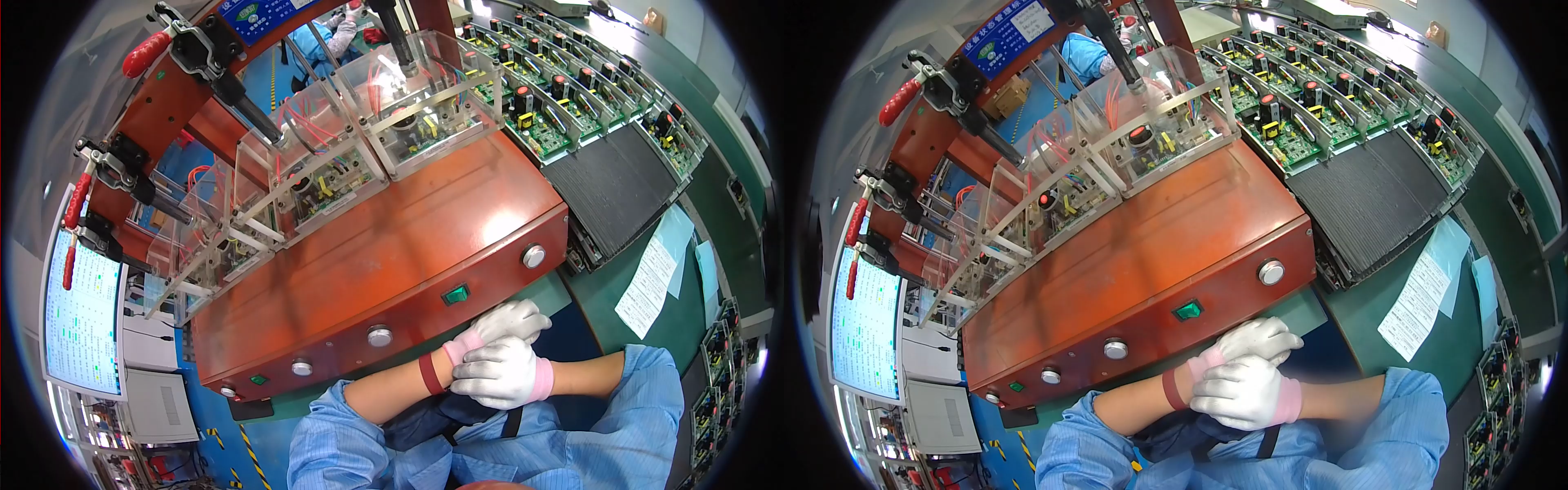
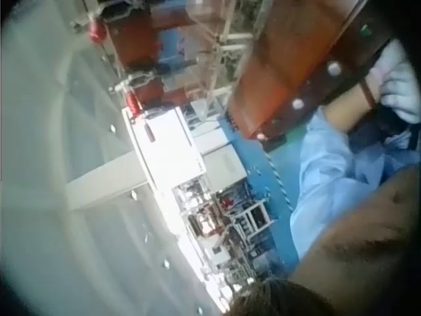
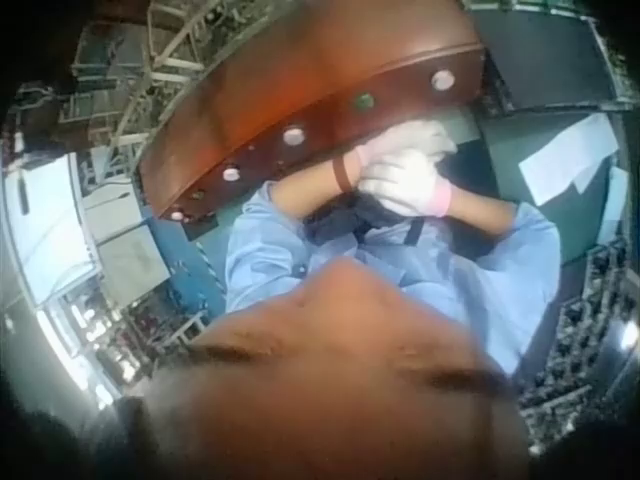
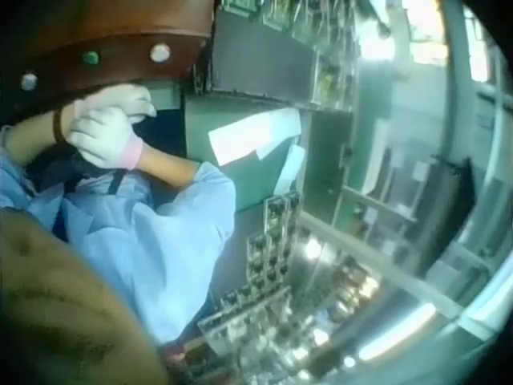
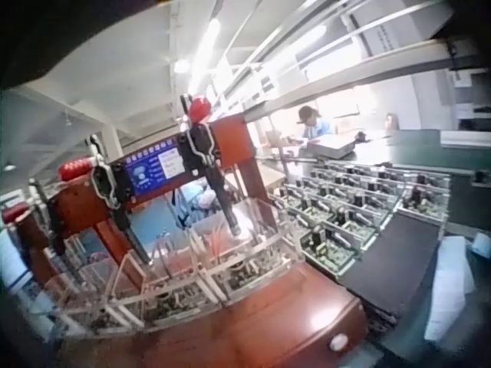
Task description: Testing printed circuit boards using an automated fixture in a manufacturing facility.
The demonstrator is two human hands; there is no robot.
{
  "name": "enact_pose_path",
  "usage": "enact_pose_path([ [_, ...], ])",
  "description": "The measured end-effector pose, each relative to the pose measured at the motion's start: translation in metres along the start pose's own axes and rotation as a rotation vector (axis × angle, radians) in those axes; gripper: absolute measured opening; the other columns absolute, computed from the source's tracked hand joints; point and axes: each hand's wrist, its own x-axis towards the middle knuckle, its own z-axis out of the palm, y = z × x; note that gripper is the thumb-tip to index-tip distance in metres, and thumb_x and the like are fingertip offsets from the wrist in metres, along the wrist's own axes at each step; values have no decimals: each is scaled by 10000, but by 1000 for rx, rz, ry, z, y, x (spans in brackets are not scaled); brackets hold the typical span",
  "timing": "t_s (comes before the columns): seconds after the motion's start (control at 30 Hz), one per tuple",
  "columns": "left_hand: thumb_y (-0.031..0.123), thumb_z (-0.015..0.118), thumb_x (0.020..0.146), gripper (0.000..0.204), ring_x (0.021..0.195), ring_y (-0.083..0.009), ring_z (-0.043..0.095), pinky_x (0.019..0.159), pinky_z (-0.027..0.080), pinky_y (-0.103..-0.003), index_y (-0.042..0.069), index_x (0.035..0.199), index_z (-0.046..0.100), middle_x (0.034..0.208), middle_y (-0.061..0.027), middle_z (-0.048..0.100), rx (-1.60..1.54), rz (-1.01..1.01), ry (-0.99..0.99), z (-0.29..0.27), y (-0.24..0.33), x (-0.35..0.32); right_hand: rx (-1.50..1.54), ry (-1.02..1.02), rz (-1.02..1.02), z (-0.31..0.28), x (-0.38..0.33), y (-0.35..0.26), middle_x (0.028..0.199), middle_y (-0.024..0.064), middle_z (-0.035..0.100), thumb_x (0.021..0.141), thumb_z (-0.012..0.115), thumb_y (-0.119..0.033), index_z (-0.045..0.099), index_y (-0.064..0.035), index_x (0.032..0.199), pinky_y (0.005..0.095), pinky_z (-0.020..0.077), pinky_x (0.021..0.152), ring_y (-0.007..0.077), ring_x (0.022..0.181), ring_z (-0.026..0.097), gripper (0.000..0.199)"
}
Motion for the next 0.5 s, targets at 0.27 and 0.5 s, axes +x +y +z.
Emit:
enact_pose_path([
  [0.27,37,694,853,223,748,-222,603,706,501,-337,142,1050,698,950,-22,618,86,-11,-98,12,-13,-7,34,22,6,1,2,-2,1179,114,686,943,560,-225,704,-96,1168,376,506,884,275,1011,657,296],
  [0.5,48,692,856,214,739,-220,596,709,501,-330,141,1049,697,943,-18,618,88,-2,-96,12,-12,-7,42,22,9,3,-1,-1,1177,116,686,945,559,-227,703,-89,1166,370,510,877,277,992,662,298],
])
